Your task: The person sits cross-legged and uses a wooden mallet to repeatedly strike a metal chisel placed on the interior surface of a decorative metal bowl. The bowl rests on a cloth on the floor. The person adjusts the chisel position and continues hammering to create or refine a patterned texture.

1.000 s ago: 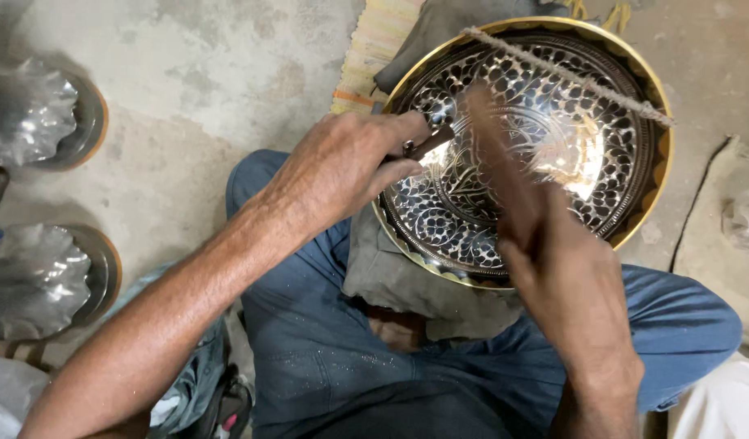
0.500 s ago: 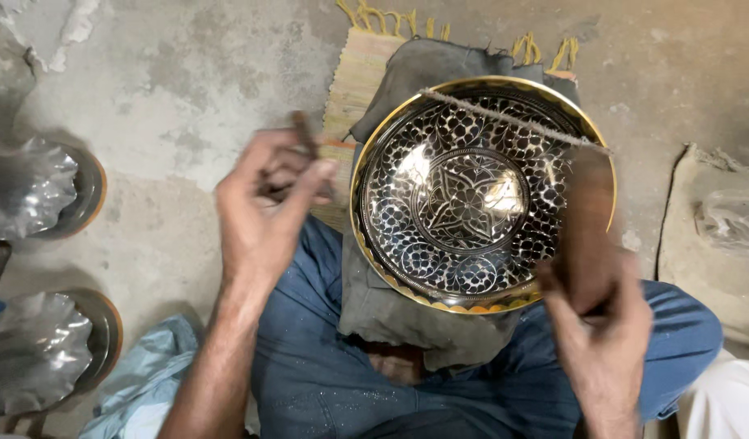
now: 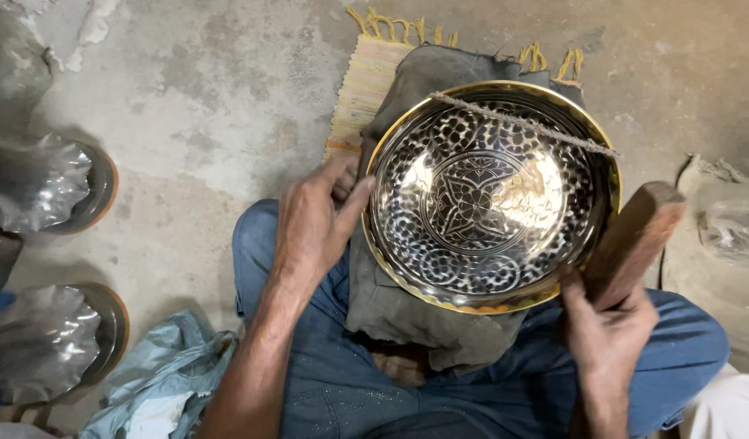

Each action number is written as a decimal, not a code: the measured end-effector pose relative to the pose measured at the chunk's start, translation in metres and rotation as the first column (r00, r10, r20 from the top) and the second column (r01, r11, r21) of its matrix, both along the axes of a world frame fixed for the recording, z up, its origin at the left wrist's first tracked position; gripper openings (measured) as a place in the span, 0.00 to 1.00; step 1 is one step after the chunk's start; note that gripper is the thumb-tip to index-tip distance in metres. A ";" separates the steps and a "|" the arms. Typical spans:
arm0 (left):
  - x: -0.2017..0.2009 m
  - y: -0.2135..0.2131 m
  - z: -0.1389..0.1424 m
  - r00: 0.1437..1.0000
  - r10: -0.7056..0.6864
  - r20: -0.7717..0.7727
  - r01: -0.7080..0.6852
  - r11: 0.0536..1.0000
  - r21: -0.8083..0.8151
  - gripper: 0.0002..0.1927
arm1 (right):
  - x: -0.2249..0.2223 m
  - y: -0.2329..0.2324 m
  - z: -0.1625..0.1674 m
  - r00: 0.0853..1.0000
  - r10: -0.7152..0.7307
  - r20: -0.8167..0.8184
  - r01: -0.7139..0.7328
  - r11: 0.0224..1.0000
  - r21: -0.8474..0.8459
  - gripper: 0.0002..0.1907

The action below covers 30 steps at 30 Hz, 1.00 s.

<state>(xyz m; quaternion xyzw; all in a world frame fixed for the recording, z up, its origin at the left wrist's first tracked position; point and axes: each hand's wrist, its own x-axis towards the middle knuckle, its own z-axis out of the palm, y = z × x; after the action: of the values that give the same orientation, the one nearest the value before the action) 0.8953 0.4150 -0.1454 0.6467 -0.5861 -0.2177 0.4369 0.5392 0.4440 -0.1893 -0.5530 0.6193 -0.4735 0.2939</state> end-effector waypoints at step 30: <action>-0.033 0.039 -0.035 0.959 0.229 -0.166 -0.277 0.880 -0.387 0.18 | 0.109 -0.046 0.137 0.457 0.397 -0.796 -0.604 0.795 0.050 0.30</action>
<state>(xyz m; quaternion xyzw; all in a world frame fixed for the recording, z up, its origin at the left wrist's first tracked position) 0.8627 0.4536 -0.1803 0.5993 -0.5026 -0.0691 0.6192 0.6485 0.3980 -0.0520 -0.8892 0.4282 -0.1509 0.0564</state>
